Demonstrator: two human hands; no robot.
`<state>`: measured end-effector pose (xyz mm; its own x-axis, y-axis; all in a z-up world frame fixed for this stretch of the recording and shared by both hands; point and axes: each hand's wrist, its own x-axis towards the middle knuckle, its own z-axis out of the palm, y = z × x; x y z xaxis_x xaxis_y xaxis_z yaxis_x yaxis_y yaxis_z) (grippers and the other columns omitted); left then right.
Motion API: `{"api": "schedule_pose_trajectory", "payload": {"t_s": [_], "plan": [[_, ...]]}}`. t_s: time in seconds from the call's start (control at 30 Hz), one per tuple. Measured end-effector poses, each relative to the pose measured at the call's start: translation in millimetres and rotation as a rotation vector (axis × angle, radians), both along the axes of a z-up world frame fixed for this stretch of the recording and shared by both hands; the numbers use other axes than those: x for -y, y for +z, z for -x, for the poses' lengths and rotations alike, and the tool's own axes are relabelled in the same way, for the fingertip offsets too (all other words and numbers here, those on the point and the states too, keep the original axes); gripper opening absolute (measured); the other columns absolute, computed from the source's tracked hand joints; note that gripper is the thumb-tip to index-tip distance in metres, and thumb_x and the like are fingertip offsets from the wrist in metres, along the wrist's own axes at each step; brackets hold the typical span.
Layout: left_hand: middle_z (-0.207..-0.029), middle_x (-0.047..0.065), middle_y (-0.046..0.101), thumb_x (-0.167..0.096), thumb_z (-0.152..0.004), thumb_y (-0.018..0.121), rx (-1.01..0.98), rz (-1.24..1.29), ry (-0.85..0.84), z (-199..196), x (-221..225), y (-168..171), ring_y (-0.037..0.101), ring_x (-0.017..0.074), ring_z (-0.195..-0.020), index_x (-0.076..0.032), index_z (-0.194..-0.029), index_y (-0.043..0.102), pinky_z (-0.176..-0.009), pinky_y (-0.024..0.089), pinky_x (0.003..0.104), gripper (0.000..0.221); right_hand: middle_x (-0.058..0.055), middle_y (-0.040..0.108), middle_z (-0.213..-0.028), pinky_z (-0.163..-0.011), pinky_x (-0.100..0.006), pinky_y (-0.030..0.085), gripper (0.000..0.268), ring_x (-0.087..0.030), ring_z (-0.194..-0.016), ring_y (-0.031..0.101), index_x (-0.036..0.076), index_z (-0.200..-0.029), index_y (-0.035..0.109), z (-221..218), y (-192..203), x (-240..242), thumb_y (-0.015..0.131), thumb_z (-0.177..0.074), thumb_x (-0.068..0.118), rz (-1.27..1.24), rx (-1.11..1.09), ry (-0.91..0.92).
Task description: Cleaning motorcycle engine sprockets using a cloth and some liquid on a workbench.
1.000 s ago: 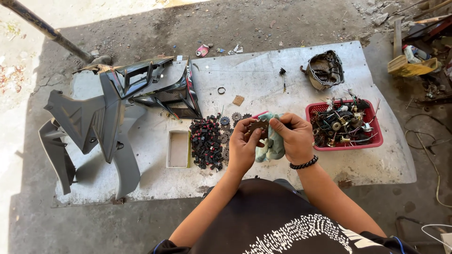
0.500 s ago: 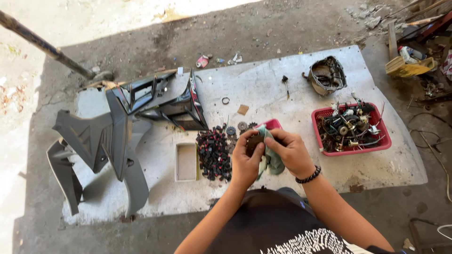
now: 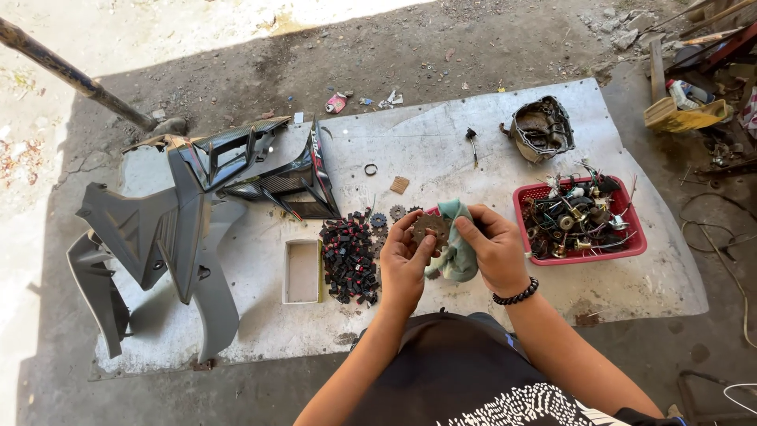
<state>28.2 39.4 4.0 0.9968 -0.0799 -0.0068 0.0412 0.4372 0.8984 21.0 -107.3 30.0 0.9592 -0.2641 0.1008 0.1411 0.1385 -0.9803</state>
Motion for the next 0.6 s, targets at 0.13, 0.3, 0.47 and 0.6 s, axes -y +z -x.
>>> {"api": "schedule_pose_trajectory", "payload": {"t_s": [0.13,0.3,0.47,0.6], "plan": [[-0.102,0.011,0.069,0.002,-0.097,0.064,0.023,-0.018,-0.005,4,21,17,0.067,0.0143,-0.087,-0.001,-0.138,0.057,-0.071,0.057,0.024,0.042,-0.002,0.058,-0.072,-0.057,-0.023,0.048,0.009,-0.007,-0.067,0.053,-0.001,-0.098,0.075,2,14,8,0.076,-0.093,0.006,0.043,-0.014,0.078],[-0.102,0.01,0.069,-0.005,-0.095,0.072,-0.057,0.067,-0.006,0,42,-20,0.065,0.0124,-0.085,0.0,-0.127,0.059,-0.067,0.055,0.02,0.035,-0.004,0.056,-0.067,-0.052,-0.02,0.048,0.01,-0.007,-0.059,0.057,0.0,-0.088,0.071,-3,-12,36,0.078,-0.092,0.005,-0.038,0.003,0.036],[-0.096,0.012,0.069,-0.008,-0.098,0.069,-0.024,0.0,0.039,-3,59,-11,0.064,0.0143,-0.079,0.0,-0.119,0.065,-0.059,0.052,0.021,0.023,-0.003,0.057,-0.064,-0.045,-0.018,0.046,0.017,-0.006,-0.053,0.057,0.004,-0.083,0.067,-13,-31,55,0.076,-0.096,0.01,-0.089,0.038,-0.084],[-0.102,0.015,0.068,-0.011,-0.104,0.06,-0.07,0.063,0.047,2,64,14,0.071,0.0203,-0.079,0.001,-0.127,0.061,-0.05,0.059,0.024,0.026,-0.011,0.06,-0.053,-0.032,-0.022,0.046,0.021,-0.013,-0.038,0.059,0.005,-0.087,0.067,-24,-42,78,0.069,-0.103,0.018,-0.109,0.059,-0.165]]}}
